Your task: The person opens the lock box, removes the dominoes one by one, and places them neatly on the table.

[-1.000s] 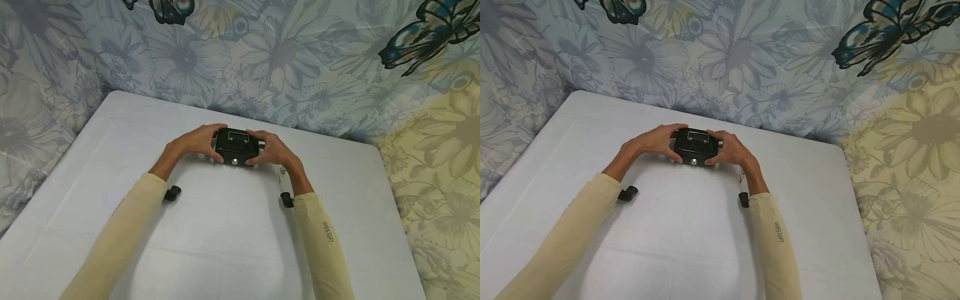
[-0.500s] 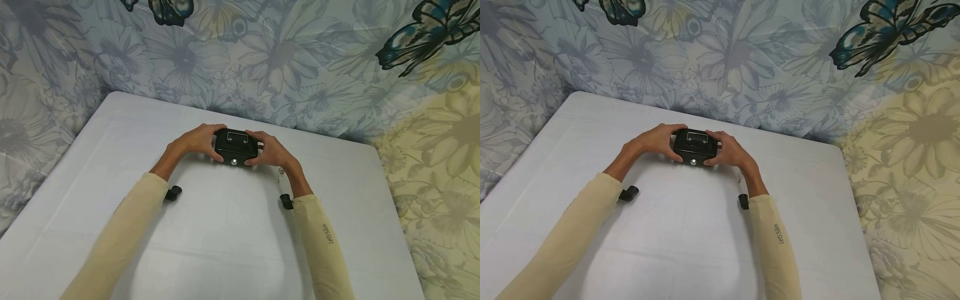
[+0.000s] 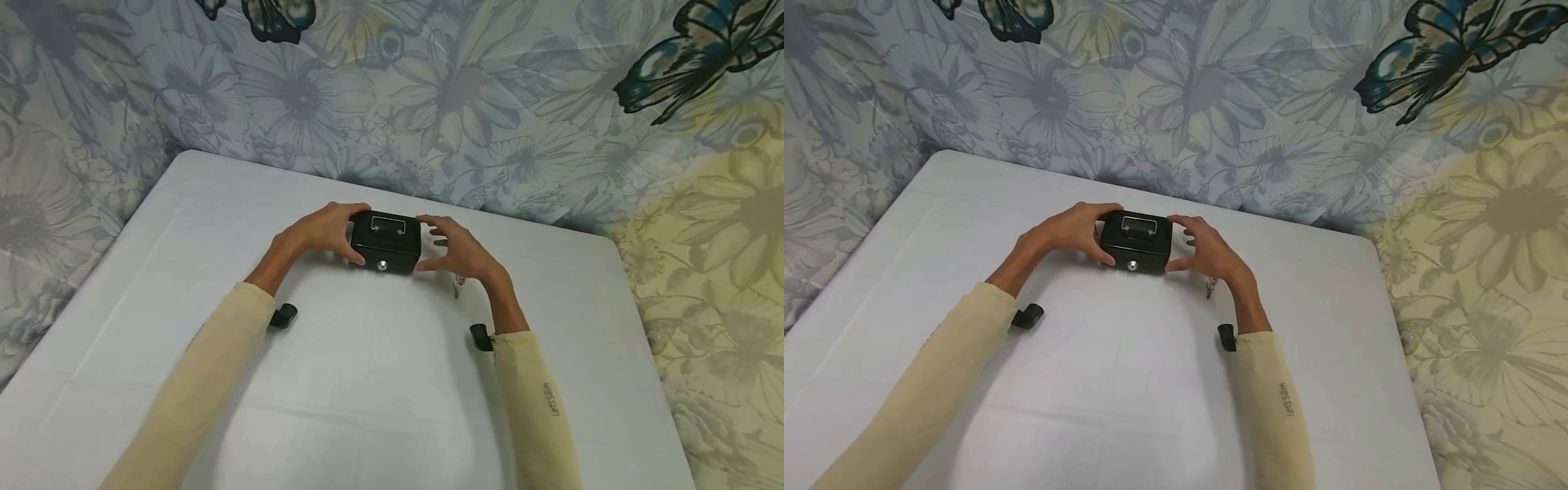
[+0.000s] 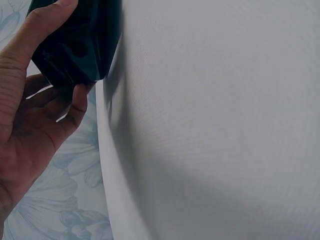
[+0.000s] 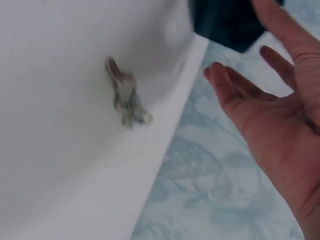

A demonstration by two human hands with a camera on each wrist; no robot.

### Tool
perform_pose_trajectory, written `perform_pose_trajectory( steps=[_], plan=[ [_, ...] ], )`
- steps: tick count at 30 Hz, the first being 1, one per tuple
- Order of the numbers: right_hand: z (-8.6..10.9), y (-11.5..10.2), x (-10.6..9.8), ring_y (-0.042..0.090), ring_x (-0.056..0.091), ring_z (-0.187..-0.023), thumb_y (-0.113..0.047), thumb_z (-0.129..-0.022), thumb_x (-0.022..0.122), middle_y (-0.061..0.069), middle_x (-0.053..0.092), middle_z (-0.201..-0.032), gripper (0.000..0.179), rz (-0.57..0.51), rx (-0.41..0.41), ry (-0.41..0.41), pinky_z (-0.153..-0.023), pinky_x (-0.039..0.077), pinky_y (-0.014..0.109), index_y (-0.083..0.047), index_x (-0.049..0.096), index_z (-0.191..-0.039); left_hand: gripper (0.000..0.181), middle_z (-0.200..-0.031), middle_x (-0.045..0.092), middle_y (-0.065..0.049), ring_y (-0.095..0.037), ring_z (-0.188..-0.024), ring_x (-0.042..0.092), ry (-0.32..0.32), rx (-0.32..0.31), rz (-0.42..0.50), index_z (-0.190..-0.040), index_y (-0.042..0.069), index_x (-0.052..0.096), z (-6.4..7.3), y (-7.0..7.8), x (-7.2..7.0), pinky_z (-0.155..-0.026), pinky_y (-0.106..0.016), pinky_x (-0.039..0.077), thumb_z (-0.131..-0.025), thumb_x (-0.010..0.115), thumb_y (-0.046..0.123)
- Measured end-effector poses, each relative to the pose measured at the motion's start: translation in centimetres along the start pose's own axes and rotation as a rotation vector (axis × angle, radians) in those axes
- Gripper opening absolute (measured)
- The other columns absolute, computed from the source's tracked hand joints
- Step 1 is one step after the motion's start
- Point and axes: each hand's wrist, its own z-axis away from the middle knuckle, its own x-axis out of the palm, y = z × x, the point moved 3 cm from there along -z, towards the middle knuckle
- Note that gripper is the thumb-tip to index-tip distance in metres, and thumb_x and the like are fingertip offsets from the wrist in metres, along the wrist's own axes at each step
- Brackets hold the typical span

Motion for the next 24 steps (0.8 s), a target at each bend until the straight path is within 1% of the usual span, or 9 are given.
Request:
perform_pose_trajectory(
  steps=[3,7,10,13,16,20,24],
  plan=[
    [1.0,0.3,-0.9,0.044,0.054,-0.139,-0.011,-0.090,0.082,0.023,0.049,-0.152,0.074,0.053,0.049,0.041,-0.116,0.048,0.054,-0.005,0.046,-0.154,0.103,-0.138,0.069,-0.012,-0.028,-0.129,0.063,0.006,0.004,0.006,-0.152,0.007,0.050,0.0,0.0,0.0,-0.113,-0.049,0.049,-0.066,0.099,0.036],
    [2.1,0.8,-1.5,0.043,0.063,-0.121,-0.010,-0.098,0.072,0.027,0.061,-0.132,0.045,0.185,0.131,0.104,-0.102,0.054,0.054,0.005,0.060,-0.138,0.102,-0.137,0.069,-0.011,-0.029,-0.130,0.063,0.005,0.016,0.014,-0.151,0.007,0.050,0.0,0.0,0.0,-0.114,-0.049,0.049,-0.066,0.099,0.034],
    [2.9,1.1,-1.5,0.039,0.063,-0.108,-0.012,-0.101,0.067,0.026,0.065,-0.117,0.032,0.263,0.201,0.131,-0.092,0.055,0.051,0.007,0.067,-0.127,0.102,-0.137,0.069,-0.012,-0.030,-0.131,0.063,0.003,0.018,0.013,-0.151,0.006,0.050,0.0,0.1,0.0,-0.114,-0.049,0.049,-0.066,0.099,0.034],
    [3.6,1.4,-1.5,0.036,0.061,-0.103,-0.013,-0.102,0.063,0.025,0.066,-0.113,0.027,0.287,0.286,0.151,-0.086,0.054,0.048,0.006,0.070,-0.120,0.101,-0.137,0.069,-0.012,-0.030,-0.132,0.063,0.003,0.020,0.018,-0.150,0.006,0.050,0.0,0.1,0.0,-0.114,-0.050,0.048,-0.066,0.099,0.033],
    [4.1,1.4,-1.6,0.037,0.064,-0.101,-0.012,-0.101,0.063,0.026,0.069,-0.115,0.024,0.296,0.367,0.158,-0.080,0.055,0.046,0.006,0.073,-0.114,0.101,-0.137,0.069,-0.012,-0.031,-0.133,0.062,0.001,0.021,0.020,-0.150,0.006,0.051,-0.1,0.1,0.0,-0.115,-0.050,0.048,-0.066,0.099,0.033],
    [4.5,1.4,-1.6,0.039,0.068,-0.098,-0.012,-0.100,0.066,0.028,0.072,-0.121,0.023,0.319,0.451,0.138,-0.076,0.057,0.044,0.006,0.076,-0.110,0.102,-0.138,0.068,-0.012,-0.031,-0.134,0.062,0.002,0.014,0.012,-0.151,0.007,0.050,-0.1,0.0,0.0,-0.115,-0.050,0.048,-0.066,0.098,0.035],
    [4.6,1.9,-1.4,0.039,0.070,-0.099,-0.016,-0.099,0.069,0.028,0.071,-0.124,0.025,0.358,0.530,0.113,-0.075,0.057,0.044,0.005,0.076,-0.111,0.103,-0.138,0.068,-0.012,-0.031,-0.133,0.062,0.003,0.013,0.015,-0.152,0.007,0.049,-0.1,-0.1,0.1,-0.114,-0.051,0.048,-0.066,0.098,0.035]
  ],
)
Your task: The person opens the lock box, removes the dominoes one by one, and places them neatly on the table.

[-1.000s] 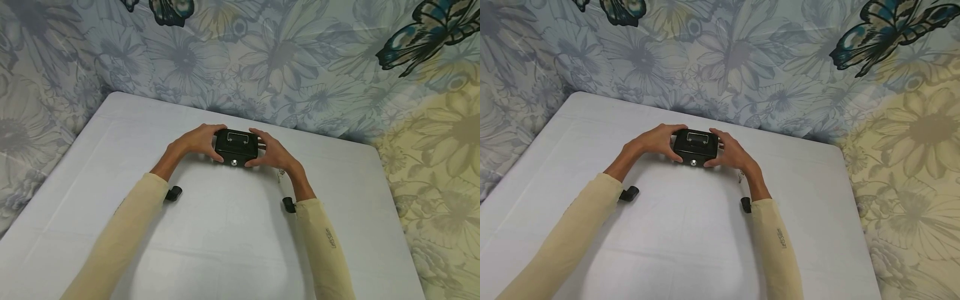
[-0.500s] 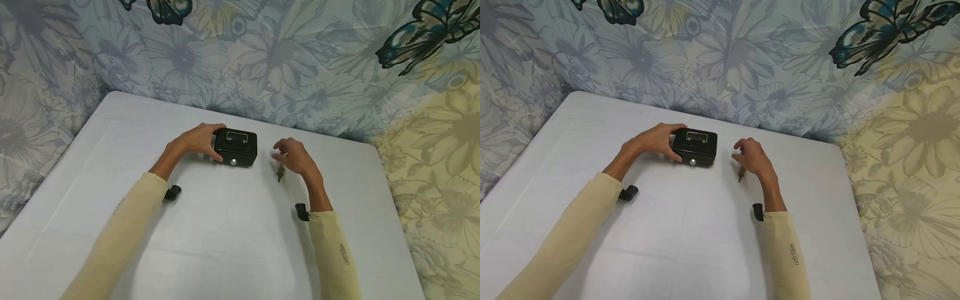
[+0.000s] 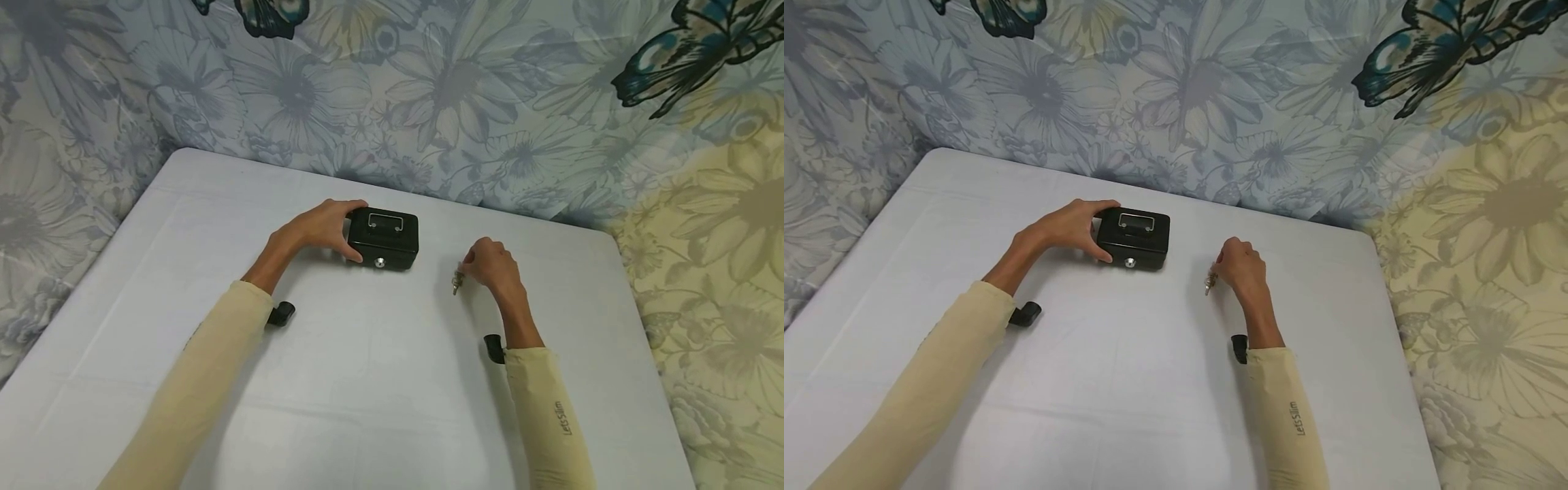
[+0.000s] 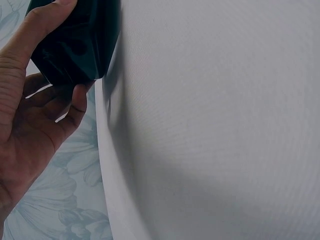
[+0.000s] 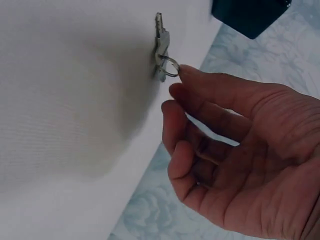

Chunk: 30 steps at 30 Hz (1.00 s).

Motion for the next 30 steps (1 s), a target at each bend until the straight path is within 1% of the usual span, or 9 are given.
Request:
perform_pose_trajectory(
  steps=[3,6,8,14,19,24,30],
  plan=[
    [-0.2,0.3,0.5,0.039,0.071,-0.097,-0.020,-0.097,0.073,0.028,0.072,-0.119,0.029,0.035,0.036,-0.010,-0.072,0.058,0.043,0.005,0.076,-0.111,0.102,-0.138,0.069,-0.012,-0.030,-0.132,0.062,0.001,0.006,0.005,-0.151,0.007,0.050,0.0,-0.1,0.0,-0.114,-0.051,0.048,-0.066,0.099,0.035],
    [-0.4,0.5,0.8,0.038,0.072,-0.093,-0.023,-0.093,0.075,0.026,0.075,-0.113,0.031,0.050,0.046,-0.011,-0.069,0.057,0.042,0.005,0.077,-0.109,0.101,-0.137,0.069,-0.011,-0.030,-0.132,0.063,-0.002,0.009,0.007,-0.151,0.007,0.050,-0.1,-0.1,0.0,-0.114,-0.050,0.048,-0.066,0.099,0.035],
    [-0.5,0.5,0.9,0.037,0.073,-0.091,-0.022,-0.092,0.076,0.025,0.076,-0.110,0.030,0.046,0.041,-0.009,-0.068,0.057,0.042,0.004,0.078,-0.106,0.101,-0.137,0.069,-0.011,-0.029,-0.131,0.063,-0.001,0.007,0.005,-0.150,0.008,0.050,-0.1,-0.2,0.0,-0.113,-0.050,0.049,-0.066,0.099,0.035],
    [-0.7,0.4,1.0,0.035,0.072,-0.088,-0.019,-0.092,0.075,0.026,0.076,-0.110,0.028,0.042,0.024,-0.023,-0.065,0.057,0.041,0.005,0.079,-0.105,0.101,-0.136,0.069,-0.010,-0.029,-0.131,0.063,0.001,0.002,0.007,-0.150,0.009,0.051,-0.1,-0.3,0.0,-0.114,-0.050,0.048,-0.065,0.099,0.036],
    [-0.7,0.2,1.0,0.030,0.070,-0.082,-0.017,-0.091,0.073,0.025,0.077,-0.107,0.025,0.036,0.021,-0.023,-0.062,0.054,0.036,0.004,0.080,-0.102,0.100,-0.136,0.070,-0.009,-0.028,-0.132,0.063,0.000,0.005,0.016,-0.149,0.009,0.052,-0.2,-0.3,0.0,-0.115,-0.049,0.047,-0.066,0.099,0.036],
    [-0.6,0.0,1.1,0.027,0.068,-0.078,-0.014,-0.091,0.072,0.023,0.076,-0.102,0.020,0.005,0.017,-0.029,-0.062,0.053,0.035,0.003,0.079,-0.098,0.099,-0.136,0.070,-0.009,-0.027,-0.132,0.063,-0.003,0.005,0.029,-0.149,0.010,0.052,-0.1,-0.3,0.0,-0.115,-0.049,0.047,-0.066,0.099,0.035],
    [-0.5,0.0,1.4,0.025,0.068,-0.074,-0.011,-0.093,0.069,0.023,0.075,-0.099,0.018,-0.028,-0.008,-0.031,-0.063,0.052,0.034,0.004,0.077,-0.098,0.101,-0.137,0.069,-0.009,-0.028,-0.132,0.062,-0.011,-0.008,0.027,-0.151,0.010,0.050,-0.1,-0.1,-0.1,-0.114,-0.050,0.048,-0.066,0.098,0.035]
  ],
)
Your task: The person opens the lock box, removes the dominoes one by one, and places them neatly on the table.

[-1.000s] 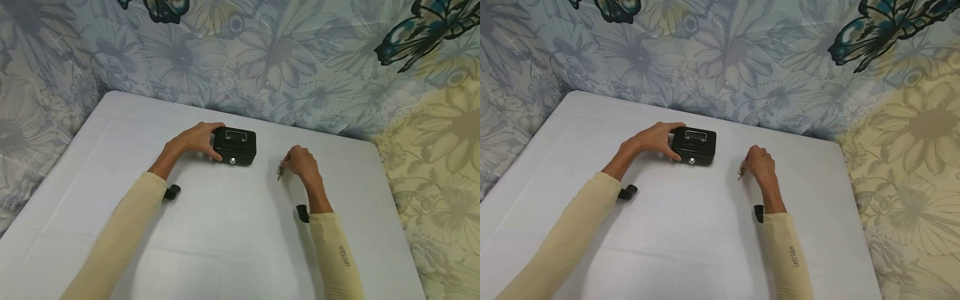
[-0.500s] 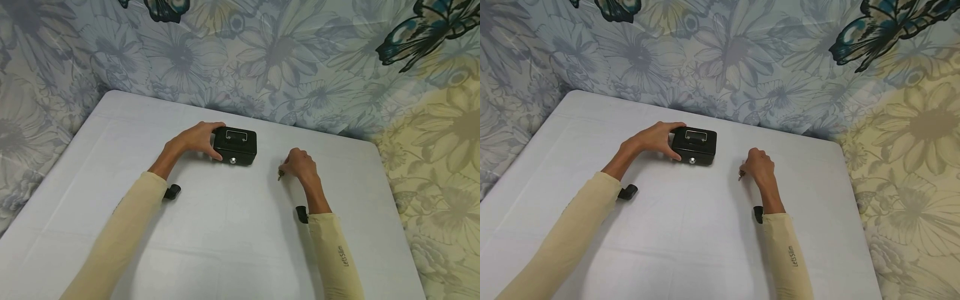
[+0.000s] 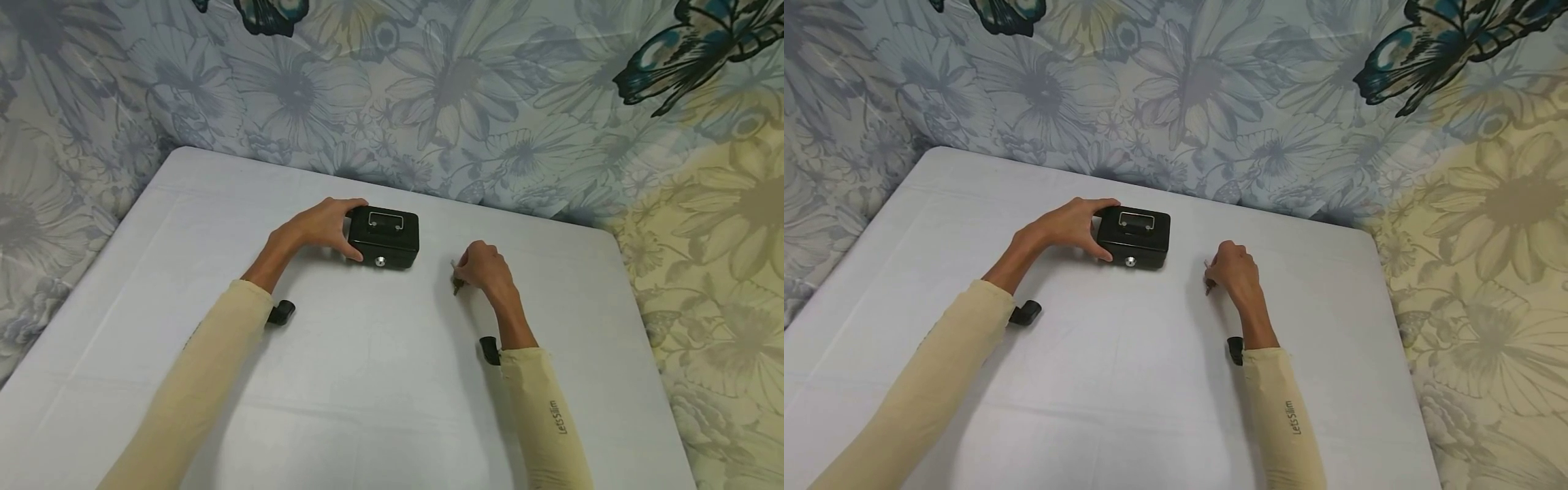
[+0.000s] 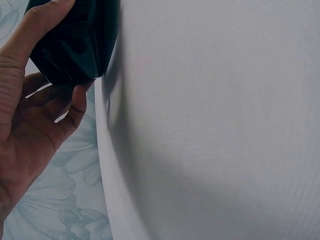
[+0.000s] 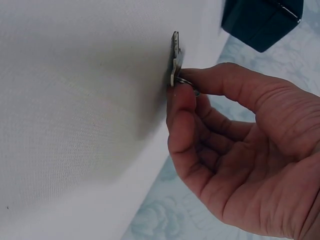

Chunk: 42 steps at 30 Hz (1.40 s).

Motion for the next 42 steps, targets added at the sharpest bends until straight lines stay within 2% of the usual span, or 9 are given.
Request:
perform_pose_trajectory(
  steps=[12,22,30,42],
  plan=[
    [0.5,0.3,0.0,0.022,0.065,-0.069,-0.009,-0.090,0.072,0.020,0.073,-0.091,0.012,-0.057,0.002,0.034,-0.057,0.047,0.029,0.002,0.073,-0.090,0.104,-0.139,0.068,-0.010,-0.027,-0.133,0.061,-0.011,-0.023,-0.004,-0.154,0.011,0.048,0.0,-0.2,0.1,-0.114,-0.050,0.047,-0.066,0.098,0.036],
    [1.1,0.1,-0.7,0.021,0.060,-0.066,-0.003,-0.090,0.068,0.017,0.070,-0.083,0.008,-0.101,-0.056,0.125,-0.055,0.045,0.026,0.002,0.071,-0.085,0.104,-0.139,0.069,-0.011,-0.027,-0.131,0.062,-0.004,-0.013,-0.007,-0.153,0.009,0.048,0.0,-0.1,-0.1,-0.114,-0.050,0.047,-0.065,0.099,0.034],
    [1.8,-0.4,-1.1,0.023,0.059,-0.068,-0.004,-0.090,0.067,0.018,0.069,-0.086,0.006,-0.116,-0.073,0.180,-0.056,0.044,0.028,0.001,0.069,-0.088,0.102,-0.137,0.070,-0.009,-0.026,-0.131,0.062,-0.009,-0.012,-0.010,-0.152,0.011,0.050,-0.3,-0.2,0.0,-0.115,-0.049,0.047,-0.066,0.099,0.036],
    [3.7,-2.0,-2.2,0.028,0.064,-0.075,-0.001,-0.088,0.069,0.019,0.071,-0.091,0.007,-0.163,-0.129,0.261,-0.061,0.047,0.029,0.001,0.068,-0.095,0.105,-0.139,0.068,-0.010,-0.026,-0.132,0.061,-0.013,-0.042,-0.023,-0.153,0.011,0.048,-0.3,-0.1,-0.2,-0.115,-0.049,0.046,-0.065,0.099,0.037]
  ],
)
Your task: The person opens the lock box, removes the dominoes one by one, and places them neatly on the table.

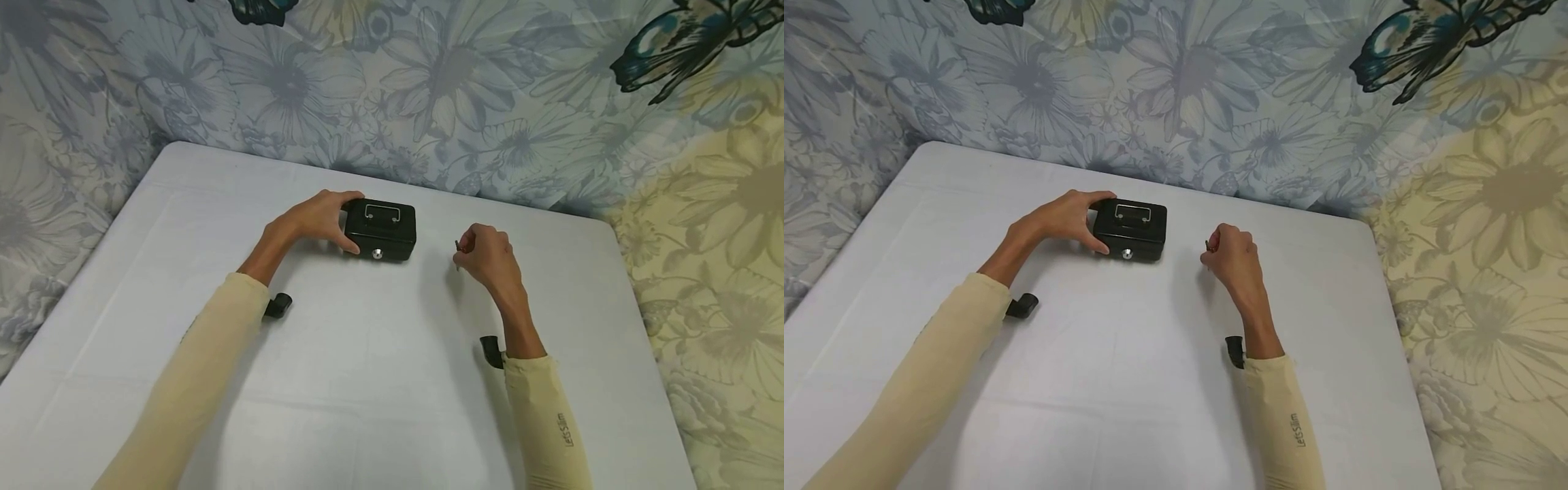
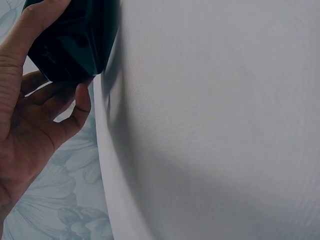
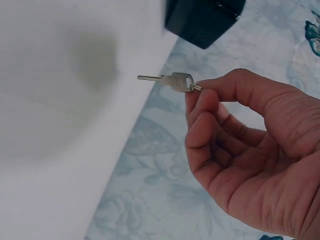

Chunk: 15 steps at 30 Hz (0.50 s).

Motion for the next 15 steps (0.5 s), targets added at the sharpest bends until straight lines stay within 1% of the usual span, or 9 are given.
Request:
perform_pose_trajectory(
  steps=[5,10,15],
  plan=[
    [0.7,-1.0,-0.3,0.027,0.064,-0.074,0.001,-0.086,0.069,0.020,0.072,-0.089,0.008,-0.019,-0.033,0.013,-0.060,0.047,0.028,0.002,0.066,-0.094,0.104,-0.139,0.069,-0.009,-0.027,-0.132,0.061,0.006,0.001,-0.005,-0.153,0.012,0.049,-0.1,0.0,0.0,-0.115,-0.049,0.046,-0.065,0.099,0.037],
    [1.2,-1.7,0.0,0.026,0.063,-0.071,0.002,-0.085,0.068,0.018,0.071,-0.085,0.008,-0.022,-0.066,0.025,-0.059,0.046,0.028,0.000,0.064,-0.092,0.101,-0.137,0.070,-0.009,-0.027,-0.132,0.062,0.002,0.011,0.001,-0.151,0.012,0.051,-0.2,-0.1,0.1,-0.115,-0.048,0.046,-0.065,0.099,0.037],
    [1.4,-2.5,0.4,0.025,0.063,-0.069,0.004,-0.085,0.066,0.016,0.070,-0.081,0.008,-0.029,-0.107,0.031,-0.059,0.046,0.028,-0.001,0.063,-0.089,0.101,-0.136,0.070,-0.008,-0.026,-0.131,0.063,0.000,0.008,0.000,-0.151,0.013,0.051,-0.2,-0.1,0.0,-0.114,-0.048,0.047,-0.065,0.099,0.037]
  ],
)
